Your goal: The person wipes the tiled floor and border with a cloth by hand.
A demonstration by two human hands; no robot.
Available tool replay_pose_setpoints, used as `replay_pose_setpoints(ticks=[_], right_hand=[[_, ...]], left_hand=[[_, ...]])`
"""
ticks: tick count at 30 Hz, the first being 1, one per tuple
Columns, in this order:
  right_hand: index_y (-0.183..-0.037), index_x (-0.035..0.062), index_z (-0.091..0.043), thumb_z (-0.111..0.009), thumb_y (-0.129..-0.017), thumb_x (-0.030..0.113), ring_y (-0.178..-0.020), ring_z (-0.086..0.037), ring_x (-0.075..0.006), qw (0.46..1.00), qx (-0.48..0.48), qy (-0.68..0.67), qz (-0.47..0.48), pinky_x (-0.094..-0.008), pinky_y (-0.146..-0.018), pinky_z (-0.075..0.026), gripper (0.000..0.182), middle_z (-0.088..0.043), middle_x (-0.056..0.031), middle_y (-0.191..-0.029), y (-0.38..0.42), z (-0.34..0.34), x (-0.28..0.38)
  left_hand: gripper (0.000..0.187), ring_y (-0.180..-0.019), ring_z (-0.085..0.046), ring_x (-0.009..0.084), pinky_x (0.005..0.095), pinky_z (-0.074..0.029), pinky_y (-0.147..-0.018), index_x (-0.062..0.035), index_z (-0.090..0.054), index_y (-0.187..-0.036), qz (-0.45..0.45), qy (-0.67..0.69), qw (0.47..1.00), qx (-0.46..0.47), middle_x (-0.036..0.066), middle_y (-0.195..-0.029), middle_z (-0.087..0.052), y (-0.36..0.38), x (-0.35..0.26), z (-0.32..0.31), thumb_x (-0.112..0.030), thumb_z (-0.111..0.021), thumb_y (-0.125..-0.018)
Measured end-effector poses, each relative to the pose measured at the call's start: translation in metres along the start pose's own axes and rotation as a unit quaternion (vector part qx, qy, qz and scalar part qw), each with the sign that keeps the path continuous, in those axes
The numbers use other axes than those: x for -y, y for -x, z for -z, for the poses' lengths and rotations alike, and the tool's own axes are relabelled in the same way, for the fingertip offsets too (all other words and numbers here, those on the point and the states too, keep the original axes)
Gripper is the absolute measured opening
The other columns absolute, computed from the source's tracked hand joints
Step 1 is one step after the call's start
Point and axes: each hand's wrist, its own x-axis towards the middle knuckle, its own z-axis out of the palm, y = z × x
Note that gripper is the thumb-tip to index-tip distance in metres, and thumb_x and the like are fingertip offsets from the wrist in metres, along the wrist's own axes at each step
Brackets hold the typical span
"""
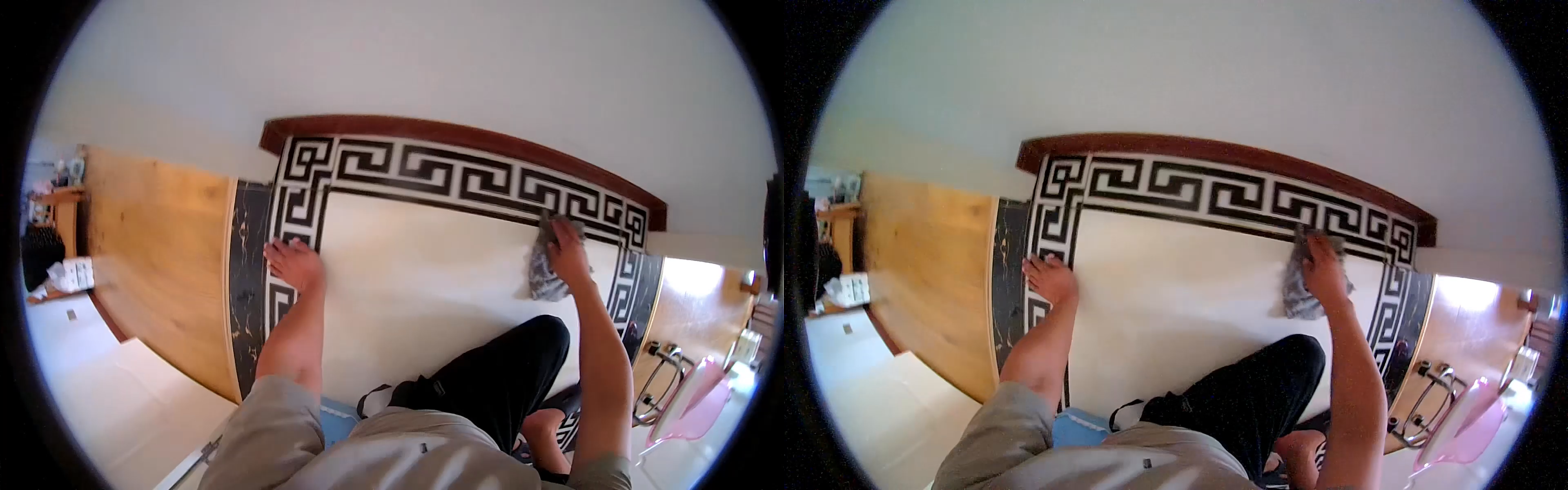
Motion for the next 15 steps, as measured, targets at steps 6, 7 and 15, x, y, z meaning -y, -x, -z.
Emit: replay_pose_setpoints(ticks=[6, 7, 15], right_hand=[[-0.134, 0.0038, -0.05, -0.056, -0.087, 0.003, -0.118, -0.052, -0.0419, 0.994, -0.06, 0.014, 0.088, -0.0455, -0.1, -0.045, 0.048, -0.052, -0.0224, -0.131, -0.01, -0.013, 0.062], [-0.134, 0.0037, -0.05, -0.056, -0.086, 0.003, -0.117, -0.053, -0.0413, 0.993, -0.066, 0.007, 0.094, -0.0456, -0.099, -0.046, 0.048, -0.053, -0.0223, -0.13, -0.018, -0.017, 0.074], [-0.135, 0.0007, -0.049, -0.056, -0.085, 0.001, -0.115, -0.054, -0.0412, 0.984, -0.101, 0.016, 0.147, -0.0484, -0.1, -0.045, 0.051, -0.056, -0.0225, -0.125, -0.029, -0.045, 0.131]], left_hand=[[0.057, -0.146, -0.02, 0.0312, 0.0454, -0.014, -0.12, -0.0005, -0.036, -0.145, 0.016, -0.011, 0.999, 0.035, 0.017, -0.155, -0.027, -0.001, -0.002, 0.002, -0.034, -0.036, -0.099], [0.057, -0.146, -0.021, 0.0314, 0.0455, -0.015, -0.12, -0.0004, -0.036, -0.145, 0.013, -0.008, 0.999, 0.03, 0.017, -0.155, -0.027, -0.003, -0.005, 0.004, -0.034, -0.037, -0.099], [0.058, -0.146, -0.02, 0.0296, 0.0454, -0.016, -0.12, -0.0027, -0.035, -0.147, 0.008, -0.045, 0.998, 0.044, 0.015, -0.157, -0.025, -0.002, -0.002, 0.002, -0.037, -0.031, -0.101]])
